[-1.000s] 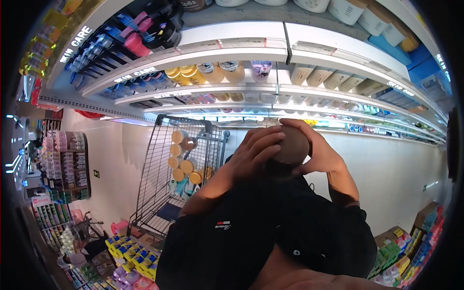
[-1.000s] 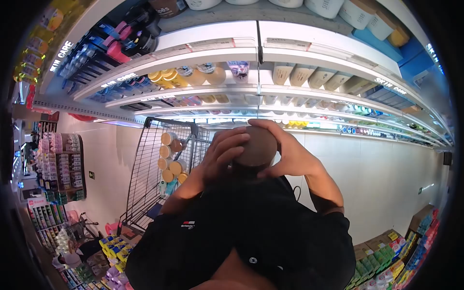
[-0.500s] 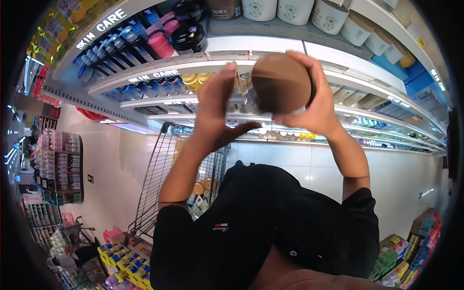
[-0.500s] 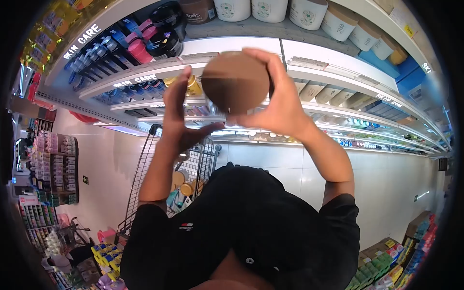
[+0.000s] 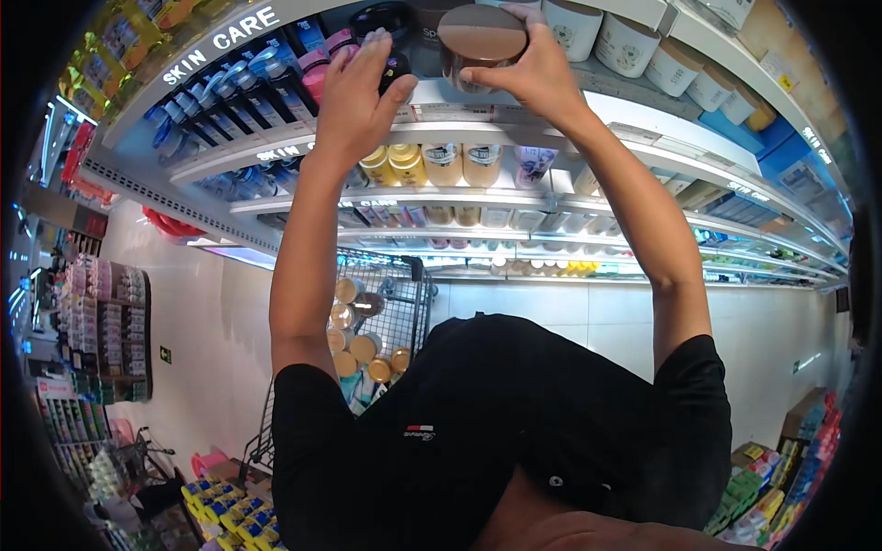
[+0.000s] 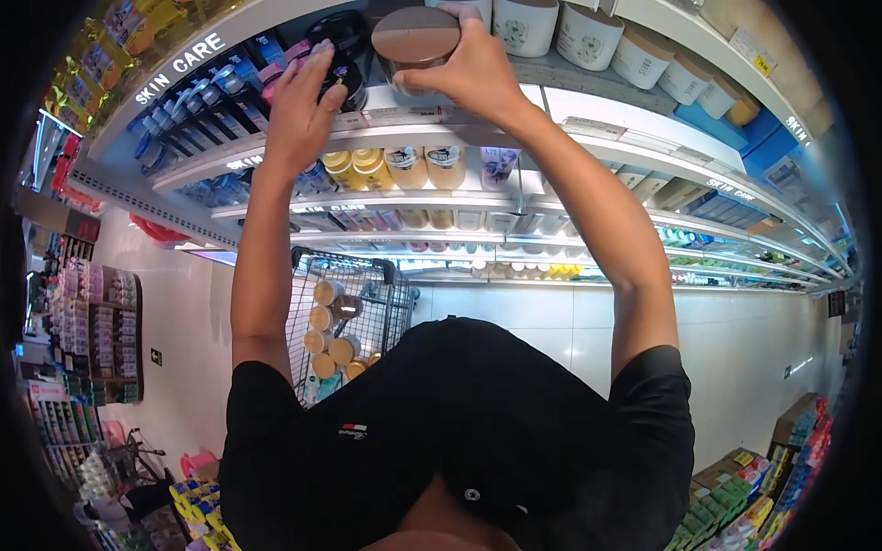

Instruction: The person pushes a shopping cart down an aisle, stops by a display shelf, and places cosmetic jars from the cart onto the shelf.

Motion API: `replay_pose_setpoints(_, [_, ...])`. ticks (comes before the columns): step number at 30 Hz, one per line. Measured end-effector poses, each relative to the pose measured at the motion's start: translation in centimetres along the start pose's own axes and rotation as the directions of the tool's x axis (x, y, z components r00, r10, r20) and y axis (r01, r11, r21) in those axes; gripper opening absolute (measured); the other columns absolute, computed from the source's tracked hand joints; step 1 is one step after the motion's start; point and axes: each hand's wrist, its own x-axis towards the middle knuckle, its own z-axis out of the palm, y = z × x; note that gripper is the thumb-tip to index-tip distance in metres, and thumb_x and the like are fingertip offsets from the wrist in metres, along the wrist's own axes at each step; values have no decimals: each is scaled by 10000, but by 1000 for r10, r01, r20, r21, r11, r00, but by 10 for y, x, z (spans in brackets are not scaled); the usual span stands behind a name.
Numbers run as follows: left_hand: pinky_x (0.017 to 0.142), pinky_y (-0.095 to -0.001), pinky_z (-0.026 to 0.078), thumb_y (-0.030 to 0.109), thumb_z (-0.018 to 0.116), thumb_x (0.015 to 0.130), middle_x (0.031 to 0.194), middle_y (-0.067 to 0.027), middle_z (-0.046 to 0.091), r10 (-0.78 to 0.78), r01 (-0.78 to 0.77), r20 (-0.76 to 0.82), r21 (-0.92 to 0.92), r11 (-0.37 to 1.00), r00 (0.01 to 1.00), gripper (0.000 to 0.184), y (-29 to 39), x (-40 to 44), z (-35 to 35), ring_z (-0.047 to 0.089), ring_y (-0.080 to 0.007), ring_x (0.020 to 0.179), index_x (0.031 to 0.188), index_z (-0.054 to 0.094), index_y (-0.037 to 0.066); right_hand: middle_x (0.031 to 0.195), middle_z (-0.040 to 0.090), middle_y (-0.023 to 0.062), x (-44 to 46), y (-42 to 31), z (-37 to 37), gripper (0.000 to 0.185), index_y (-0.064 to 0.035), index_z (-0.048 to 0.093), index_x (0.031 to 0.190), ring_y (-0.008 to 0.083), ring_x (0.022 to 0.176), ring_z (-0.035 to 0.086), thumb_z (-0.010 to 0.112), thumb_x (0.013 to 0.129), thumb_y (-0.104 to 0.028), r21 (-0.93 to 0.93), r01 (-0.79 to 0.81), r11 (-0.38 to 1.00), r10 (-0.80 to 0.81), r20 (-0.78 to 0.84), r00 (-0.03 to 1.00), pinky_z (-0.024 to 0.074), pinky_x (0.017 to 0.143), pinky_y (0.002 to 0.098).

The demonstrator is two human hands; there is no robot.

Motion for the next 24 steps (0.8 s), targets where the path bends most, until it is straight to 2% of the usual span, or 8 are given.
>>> replay_pose_setpoints(1, [1190,-462,237,481,459,1021,1490,-209,480,-3,2,48,18,1000,999,665,-3,-1,5,427,-329,1407,1450,448,-28,1134,672,185,-1,10,5,822,92,505,1310,226,1033,652,890,708,-315,-4,3,1000,-3,-1,1000,521,914,341])
replay_pose_setpoints(3, [1180,-471,258,507,475,1009,1486,-219,479,-14,12,55,40,999,998,692,0,-4,8,430,-341,1403,1442,455,-33,1260,613,217,1,28,11,983,65,426,1373,274,1169,620,936,636,-337,-140,-91,986,104,86,991,491,1013,357])
replay_pose_setpoints(6, [1178,-469,263,519,505,992,1484,-219,481,-54,44,125,78,996,991,722,2,-6,10,434,-344,1398,1460,431,-26,1214,641,244,2,27,16,1005,104,418,1355,293,1120,650,928,633,-374,-168,-96,981,119,132,984,509,978,351])
replay_pose_setpoints(9, [1170,-469,274,517,537,975,1506,-210,459,-52,54,147,-13,998,988,749,3,-8,13,428,-338,1404,1485,396,-14,1186,655,257,6,30,22,1025,102,425,1350,303,1098,662,929,608,-393,-211,-118,970,153,157,976,513,961,348])
replay_pose_setpoints(15, [1156,-460,293,388,511,1021,1546,-173,418,-9,18,93,-93,996,996,613,6,-8,13,407,-317,1424,1531,366,78,1151,662,272,8,35,30,1022,102,442,1334,317,1069,673,928,583,-392,-198,-160,967,202,219,955,526,928,347])
replay_pose_setpoints(17, [1158,-482,287,293,472,1044,1544,-130,434,-5,19,117,-122,992,993,520,3,-7,15,409,-307,1424,1539,375,165,1138,666,273,8,36,33,1021,109,442,1333,315,1061,676,926,585,-389,-218,-152,964,200,218,955,529,919,347])
replay_pose_setpoints(20, [1157,-519,276,231,452,1049,1538,-98,449,-22,43,178,-113,993,984,487,1,-7,15,413,-292,1424,1532,393,230,1114,674,272,9,35,38,1019,121,443,1330,313,1042,681,925,588,-384,-235,-160,959,212,218,953,535,904,347])
replay_pose_setpoints(24, [1153,-535,274,195,442,1049,1513,-101,480,-30,49,193,-98,994,981,459,-3,-8,19,433,-280,1411,1504,440,252,1103,676,270,13,40,42,1013,132,447,1325,311,1022,684,924,590,-374,-247,-114,962,183,280,942,536,891,346])
